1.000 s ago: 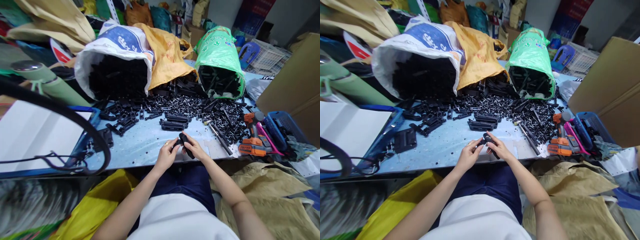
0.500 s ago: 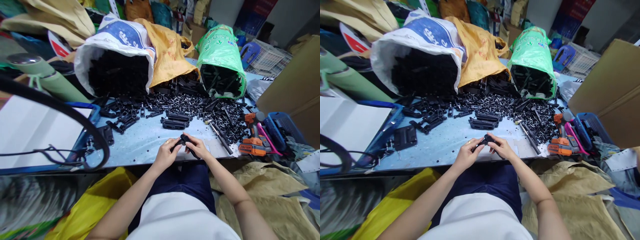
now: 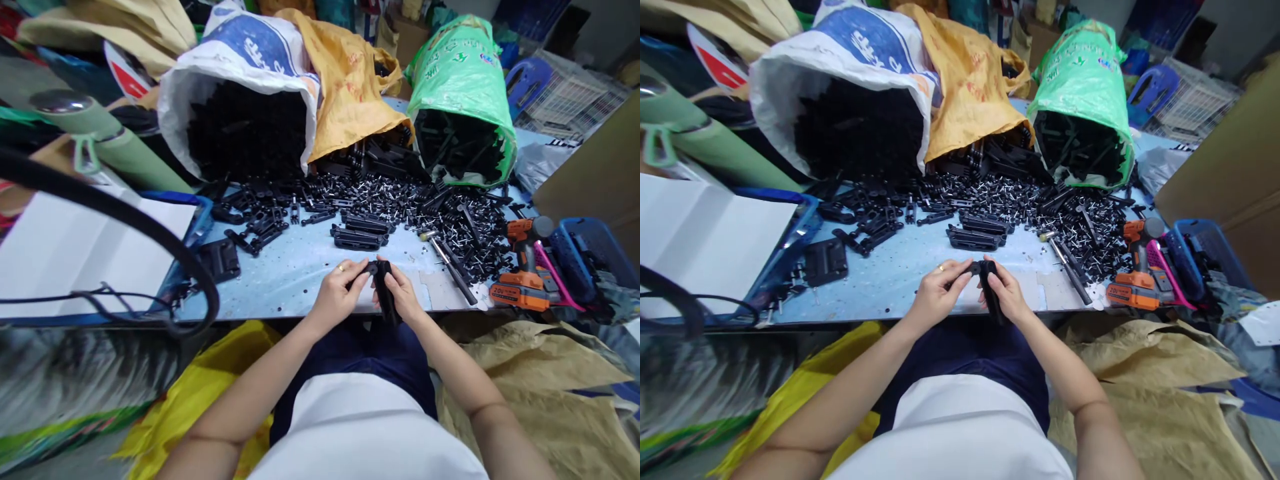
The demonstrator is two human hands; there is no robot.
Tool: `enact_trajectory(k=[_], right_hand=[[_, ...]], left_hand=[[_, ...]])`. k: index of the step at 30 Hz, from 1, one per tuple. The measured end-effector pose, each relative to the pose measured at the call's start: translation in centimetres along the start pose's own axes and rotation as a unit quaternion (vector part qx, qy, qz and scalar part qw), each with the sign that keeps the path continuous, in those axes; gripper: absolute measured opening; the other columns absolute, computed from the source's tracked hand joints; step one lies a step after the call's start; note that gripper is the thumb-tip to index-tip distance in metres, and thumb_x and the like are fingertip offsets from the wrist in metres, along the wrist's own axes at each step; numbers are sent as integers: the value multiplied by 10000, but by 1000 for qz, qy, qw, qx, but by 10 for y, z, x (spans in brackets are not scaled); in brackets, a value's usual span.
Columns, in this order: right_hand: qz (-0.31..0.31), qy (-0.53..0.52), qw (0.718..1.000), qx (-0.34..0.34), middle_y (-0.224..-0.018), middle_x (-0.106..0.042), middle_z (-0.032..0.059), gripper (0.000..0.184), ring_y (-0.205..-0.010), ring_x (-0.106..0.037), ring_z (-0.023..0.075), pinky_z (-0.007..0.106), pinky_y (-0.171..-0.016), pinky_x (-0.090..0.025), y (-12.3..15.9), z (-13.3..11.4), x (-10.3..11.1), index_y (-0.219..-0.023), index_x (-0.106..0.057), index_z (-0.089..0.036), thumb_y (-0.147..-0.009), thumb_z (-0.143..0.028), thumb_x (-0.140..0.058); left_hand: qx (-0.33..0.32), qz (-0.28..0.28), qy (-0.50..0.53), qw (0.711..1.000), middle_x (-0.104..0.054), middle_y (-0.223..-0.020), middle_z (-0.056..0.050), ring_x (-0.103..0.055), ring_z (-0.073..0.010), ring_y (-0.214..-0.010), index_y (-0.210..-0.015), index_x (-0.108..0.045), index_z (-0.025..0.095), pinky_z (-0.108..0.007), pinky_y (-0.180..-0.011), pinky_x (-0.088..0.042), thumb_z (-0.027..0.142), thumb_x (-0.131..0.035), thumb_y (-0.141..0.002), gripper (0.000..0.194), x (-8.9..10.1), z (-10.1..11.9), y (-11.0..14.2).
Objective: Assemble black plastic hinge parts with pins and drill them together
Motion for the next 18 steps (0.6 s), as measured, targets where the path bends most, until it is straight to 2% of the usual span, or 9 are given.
enact_trajectory(k=[3,6,10,13,15,18], right_hand=[[9,8,1000,9,-718,-576,-16,628,-492,-545,77,218,-455,-505,-7,-4,4,-1332,-401,-242,-791,-548,-495],[-23,122,990,71,-791,-627,10,596,-527,-559,84,246,-533,-531,-12,-9,10,-1283,-477,-219,-771,-516,-549],[-74,288,931,214,-995,-659,74,505,-790,-632,146,281,-758,-523,-17,-19,23,-1216,-552,-187,-788,-453,-568],[-91,341,890,289,-1040,-656,93,468,-891,-627,155,272,-822,-497,-20,-28,30,-1241,-530,-176,-835,-409,-522],[-83,354,879,308,-1022,-660,95,474,-889,-627,155,271,-821,-495,-21,-32,30,-1259,-510,-170,-849,-409,-501],[-53,355,891,277,-995,-657,88,518,-863,-624,162,286,-798,-504,-20,-33,24,-1286,-483,-182,-849,-460,-479]], left_hand=[[0,3,-2,1000,-629,-757,-45,-579,-123,-668,-1019,-660,150,-240,-651,-497,244,-495,-838,263,-14,1,10],[-6,4,-29,1000,-637,-778,-51,-592,-130,-694,-1006,-664,156,-244,-674,-503,243,-507,-833,249,-14,2,13],[-26,-15,-79,996,-621,-779,-44,-598,-126,-700,-1030,-650,164,-236,-673,-509,257,-498,-843,258,-7,5,14],[-48,-9,-100,994,-615,-781,-42,-599,-121,-703,-1045,-640,165,-223,-649,-510,256,-482,-856,263,-6,8,12],[-62,12,-107,992,-614,-776,-42,-597,-119,-706,-1051,-636,162,-218,-638,-509,244,-473,-862,263,-10,10,11],[-75,63,-114,989,-610,-756,-36,-591,-113,-691,-1060,-633,169,-215,-624,-507,225,-470,-865,260,-18,13,7]])
Point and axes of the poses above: each hand's wrist, its own y-axis away from the middle knuckle, its own x-axis out of the back of the hand, z = x × y, the point moved 1 cm from there along -y, towards the middle knuckle
